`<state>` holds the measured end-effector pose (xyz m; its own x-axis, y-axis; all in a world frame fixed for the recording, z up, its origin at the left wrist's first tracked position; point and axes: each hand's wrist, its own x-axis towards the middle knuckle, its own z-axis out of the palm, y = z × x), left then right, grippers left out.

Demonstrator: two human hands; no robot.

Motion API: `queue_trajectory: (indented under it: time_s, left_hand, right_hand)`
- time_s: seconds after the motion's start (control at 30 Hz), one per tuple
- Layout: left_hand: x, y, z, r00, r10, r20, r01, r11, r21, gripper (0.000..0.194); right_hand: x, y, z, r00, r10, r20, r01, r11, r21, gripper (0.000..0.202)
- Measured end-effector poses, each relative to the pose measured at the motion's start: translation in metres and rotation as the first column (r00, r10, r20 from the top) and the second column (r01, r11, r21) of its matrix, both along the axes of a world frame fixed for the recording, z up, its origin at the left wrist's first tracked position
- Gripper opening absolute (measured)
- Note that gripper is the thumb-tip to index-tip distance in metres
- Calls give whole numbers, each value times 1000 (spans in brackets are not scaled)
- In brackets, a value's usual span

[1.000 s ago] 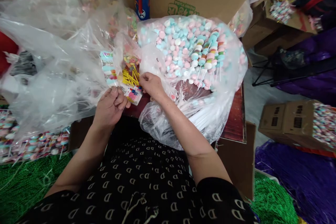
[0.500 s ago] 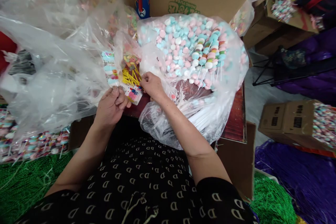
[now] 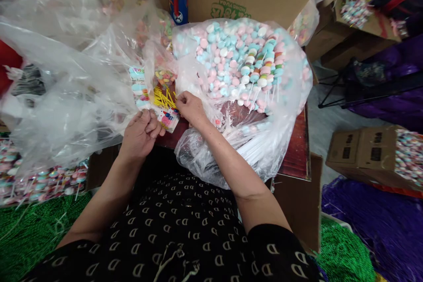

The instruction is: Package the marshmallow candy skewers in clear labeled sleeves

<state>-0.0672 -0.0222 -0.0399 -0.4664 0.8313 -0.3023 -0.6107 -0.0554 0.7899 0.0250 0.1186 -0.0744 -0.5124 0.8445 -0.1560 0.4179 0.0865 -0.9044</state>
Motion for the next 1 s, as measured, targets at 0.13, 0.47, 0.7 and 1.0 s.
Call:
queue_trajectory:
  time_s: [0.13,0.47,0.7,1.0]
  left_hand:
    - [1,1,-2,1000,4,-6,-4,1000,28,37]
    - [4,6,-16,988,-108,-109,106,994,-20,35]
    - [22,15,-11,966,-182,-186,162,980,-114,26]
    - [32,17,-13,944,-228,-239,209,972,-103,36]
  right_hand:
    - [-1,0,-3,997,-41,-70,38,998,-47,6]
    - [34,-37,30,976,41,-215,-30,998,54,8]
    - [55,-50,32,990,129,47,-138,923,359,8]
    - [67,-52,28,995,93,-47,-69,928,366,10]
